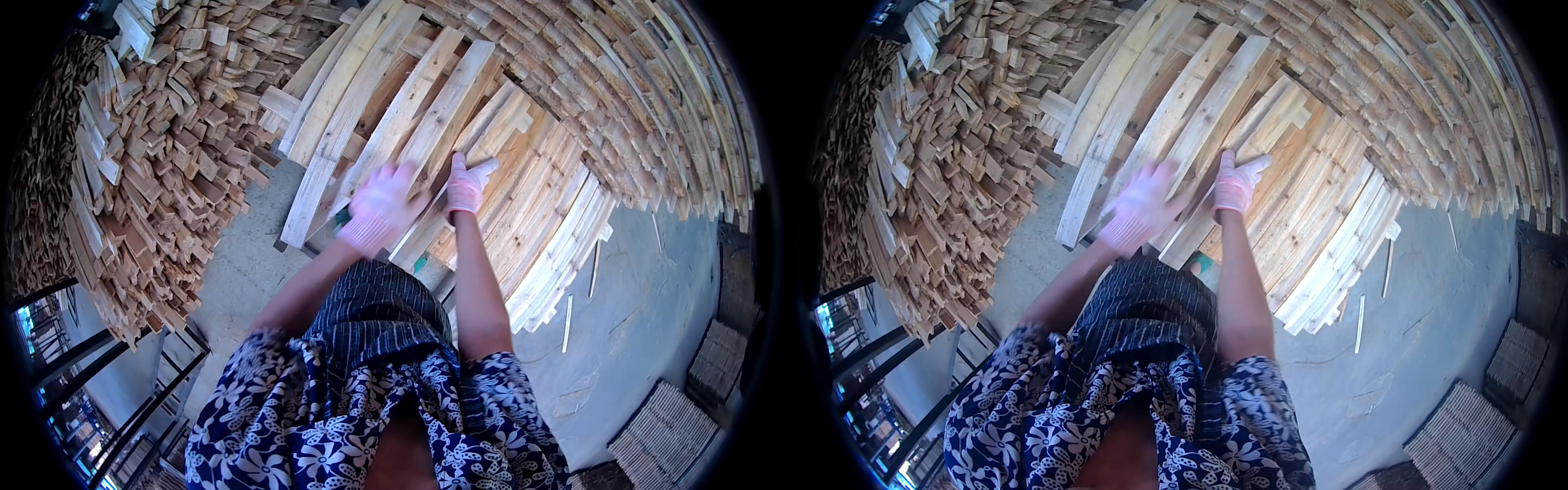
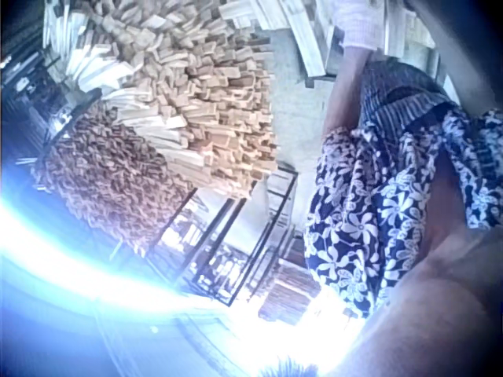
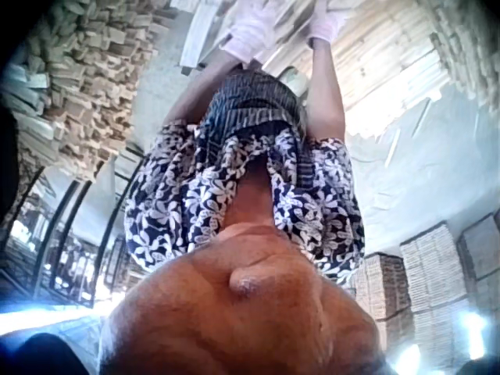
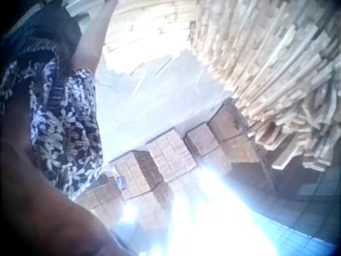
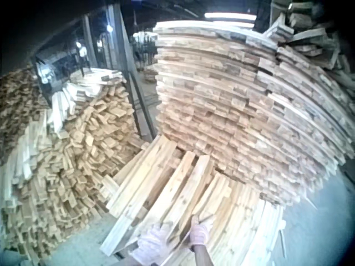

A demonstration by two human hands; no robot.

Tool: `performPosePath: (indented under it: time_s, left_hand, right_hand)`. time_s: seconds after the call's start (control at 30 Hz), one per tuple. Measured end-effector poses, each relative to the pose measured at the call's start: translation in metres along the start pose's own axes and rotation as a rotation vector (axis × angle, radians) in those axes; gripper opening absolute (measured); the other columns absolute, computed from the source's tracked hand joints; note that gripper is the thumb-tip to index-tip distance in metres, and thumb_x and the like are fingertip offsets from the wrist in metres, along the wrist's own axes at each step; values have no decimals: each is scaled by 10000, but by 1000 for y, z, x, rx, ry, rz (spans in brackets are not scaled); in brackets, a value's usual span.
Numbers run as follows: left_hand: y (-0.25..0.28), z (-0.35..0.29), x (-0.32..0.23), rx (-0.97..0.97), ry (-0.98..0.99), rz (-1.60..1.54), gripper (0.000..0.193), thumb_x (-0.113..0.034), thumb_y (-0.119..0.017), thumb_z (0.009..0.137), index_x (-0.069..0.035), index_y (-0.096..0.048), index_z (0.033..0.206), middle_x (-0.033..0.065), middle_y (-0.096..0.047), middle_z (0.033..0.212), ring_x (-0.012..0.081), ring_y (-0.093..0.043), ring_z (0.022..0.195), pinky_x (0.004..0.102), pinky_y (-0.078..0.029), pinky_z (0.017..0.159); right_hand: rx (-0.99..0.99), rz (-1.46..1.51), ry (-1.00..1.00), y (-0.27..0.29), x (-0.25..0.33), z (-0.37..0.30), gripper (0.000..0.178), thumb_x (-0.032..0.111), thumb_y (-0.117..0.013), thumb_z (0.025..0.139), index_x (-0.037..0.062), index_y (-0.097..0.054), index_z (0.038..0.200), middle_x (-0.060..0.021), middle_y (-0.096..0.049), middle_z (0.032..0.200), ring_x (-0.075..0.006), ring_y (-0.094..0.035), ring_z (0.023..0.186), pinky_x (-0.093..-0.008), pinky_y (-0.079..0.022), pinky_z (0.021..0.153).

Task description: The person repeatedly picks up bundles of thin wooden planks from a large pile and stacks them onto a growing pile on a workbench. They wear pink gloves and handle the planks by hand, aligning them as they stack.

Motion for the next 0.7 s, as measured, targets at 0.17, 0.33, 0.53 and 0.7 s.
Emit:
performPosePath:
  time_s: [0.17,0.33,0.53,0.7]
  left_hand:
    - [-33,83,-17,33,-53,343,892,-538,-714,874,-197,-294,1584,249,-354,1565,431,-386,1440,542,-391,1104]
    - [-13,98,13,81,-78,-69,909,-327,-724,863,-122,-242,1606,293,-491,1458,387,-550,1312,493,-434,1088]
    - [24,88,26,-47,-108,-249,866,-221,-697,856,-50,-249,1577,291,-519,1451,436,-547,1298,453,-464,1096]
    - [-18,59,2,-17,-15,37,826,-289,-760,833,-93,-345,1520,232,-527,1431,390,-549,1299,499,-472,1065]
  right_hand:
    - [45,51,170,42,22,-9,1071,522,-692,906,-30,-118,1622,-267,-275,1646,-351,-346,1500,-346,-270,1215]
    - [44,87,218,34,55,-21,1024,446,-689,920,-55,-125,1613,-251,-241,1664,-324,-320,1516,-335,-243,1228]
    - [76,-159,49,-30,50,-15,1026,386,-713,854,178,-104,1653,-332,-374,1537,-495,-538,1295,-469,-458,1078]
    - [137,164,230,37,4,-26,987,272,-745,862,62,-175,1640,-232,-303,1645,-293,-367,1493,-360,-333,1179]
Point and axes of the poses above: each hand's wrist, its own z-axis towards the middle knuckle, its own y-axis out of the back of the hand, x = y × z, the point moved 10 cm from there along z, towards the middle knuckle
